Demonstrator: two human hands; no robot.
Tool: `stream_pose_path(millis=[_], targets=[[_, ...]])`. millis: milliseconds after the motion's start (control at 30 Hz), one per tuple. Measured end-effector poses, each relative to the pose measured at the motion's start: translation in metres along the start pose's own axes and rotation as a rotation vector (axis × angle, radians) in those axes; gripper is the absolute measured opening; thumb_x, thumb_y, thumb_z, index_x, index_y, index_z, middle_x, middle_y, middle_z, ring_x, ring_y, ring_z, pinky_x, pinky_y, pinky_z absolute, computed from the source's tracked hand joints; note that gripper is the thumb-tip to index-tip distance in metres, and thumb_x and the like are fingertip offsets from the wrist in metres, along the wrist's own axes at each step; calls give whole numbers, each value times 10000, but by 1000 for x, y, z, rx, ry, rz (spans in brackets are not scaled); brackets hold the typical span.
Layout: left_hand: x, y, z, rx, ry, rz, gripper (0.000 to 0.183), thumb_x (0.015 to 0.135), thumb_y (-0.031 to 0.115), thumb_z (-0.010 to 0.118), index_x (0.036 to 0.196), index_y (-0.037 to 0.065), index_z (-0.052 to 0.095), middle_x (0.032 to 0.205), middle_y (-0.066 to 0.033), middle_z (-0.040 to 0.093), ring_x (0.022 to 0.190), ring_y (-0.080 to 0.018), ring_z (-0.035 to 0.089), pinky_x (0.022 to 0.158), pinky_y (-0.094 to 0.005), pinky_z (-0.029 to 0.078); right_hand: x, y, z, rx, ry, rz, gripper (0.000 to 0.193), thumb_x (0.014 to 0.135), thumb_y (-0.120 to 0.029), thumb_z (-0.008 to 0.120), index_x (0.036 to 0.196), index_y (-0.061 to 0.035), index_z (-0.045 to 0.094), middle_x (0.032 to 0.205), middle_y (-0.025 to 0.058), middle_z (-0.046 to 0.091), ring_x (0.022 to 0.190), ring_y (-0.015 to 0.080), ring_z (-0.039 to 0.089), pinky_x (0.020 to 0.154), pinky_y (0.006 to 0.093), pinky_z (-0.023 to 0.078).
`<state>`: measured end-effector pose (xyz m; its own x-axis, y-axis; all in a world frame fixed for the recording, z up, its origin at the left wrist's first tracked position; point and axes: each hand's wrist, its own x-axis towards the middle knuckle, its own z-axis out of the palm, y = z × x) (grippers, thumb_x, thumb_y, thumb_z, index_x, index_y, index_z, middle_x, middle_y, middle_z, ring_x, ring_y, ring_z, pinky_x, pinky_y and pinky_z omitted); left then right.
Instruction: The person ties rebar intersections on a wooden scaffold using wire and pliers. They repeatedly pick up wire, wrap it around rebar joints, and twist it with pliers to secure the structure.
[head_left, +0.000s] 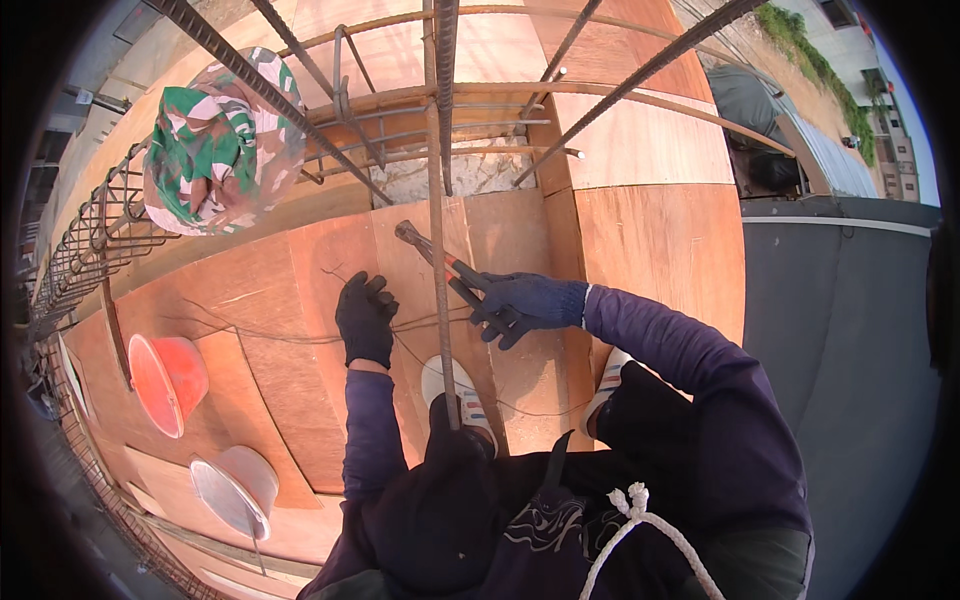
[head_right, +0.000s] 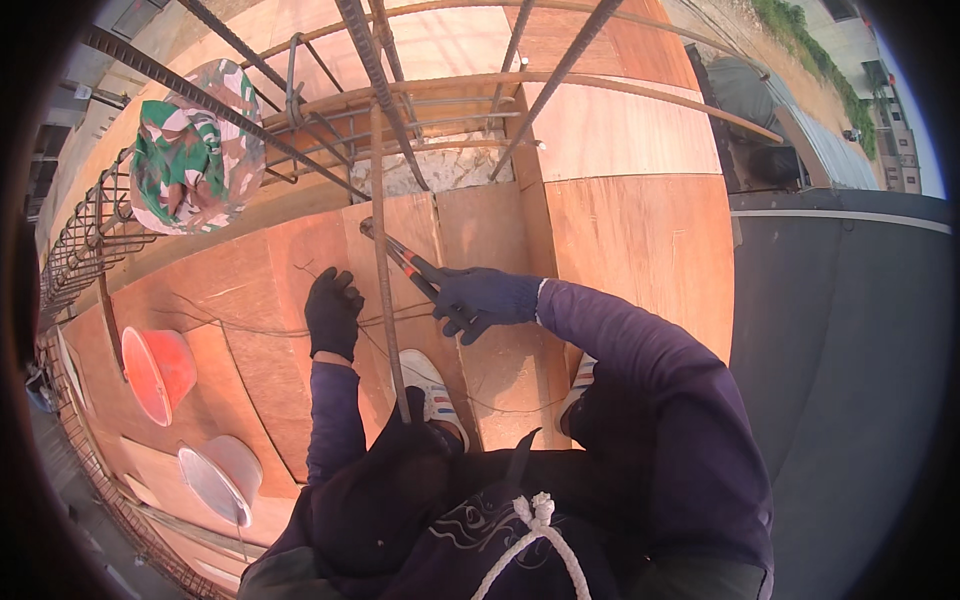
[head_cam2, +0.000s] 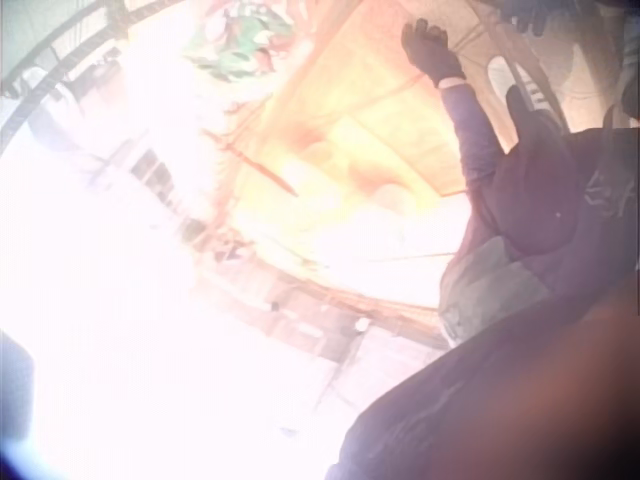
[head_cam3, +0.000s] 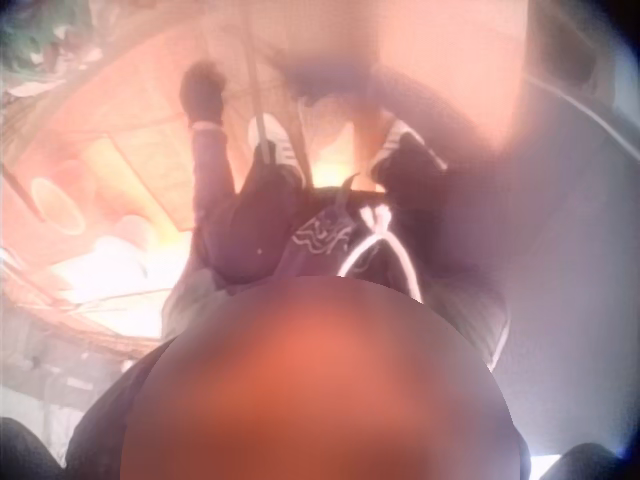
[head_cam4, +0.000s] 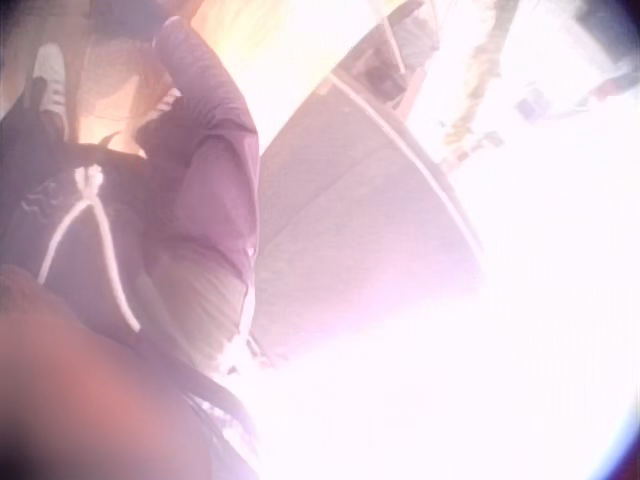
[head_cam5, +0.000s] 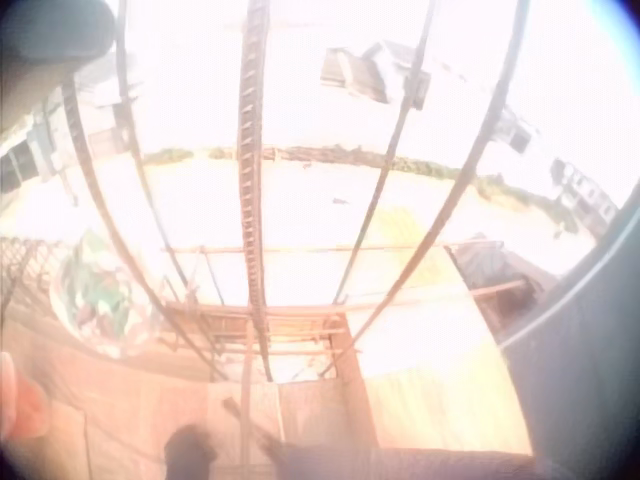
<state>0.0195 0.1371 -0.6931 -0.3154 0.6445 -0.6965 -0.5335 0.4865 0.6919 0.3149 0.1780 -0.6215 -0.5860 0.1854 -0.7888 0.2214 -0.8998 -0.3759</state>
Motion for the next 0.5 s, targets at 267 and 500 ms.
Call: stream_pose_path(millis=[267,500], targets=[[-23,41,-9,-123,-91,-6,394,1049,256,615,1382,48,574,925,-29,635,769,-158,596,749,-354,522,-137,77,-145,-786,783,-300,733,944,-211,586,1639,-182,355,1046,129,606,917,279,667,778,435,556],[-105,103,0,126,-487,148,406,1067,287,604,1373,23,564,898,-63,648,788,-191,651,803,-451,607,-119,155,-187,-1016,1388,-382,745,875,-110,640,1577,-113,390,1158,237,604,1021,439,636,875,537,537]])
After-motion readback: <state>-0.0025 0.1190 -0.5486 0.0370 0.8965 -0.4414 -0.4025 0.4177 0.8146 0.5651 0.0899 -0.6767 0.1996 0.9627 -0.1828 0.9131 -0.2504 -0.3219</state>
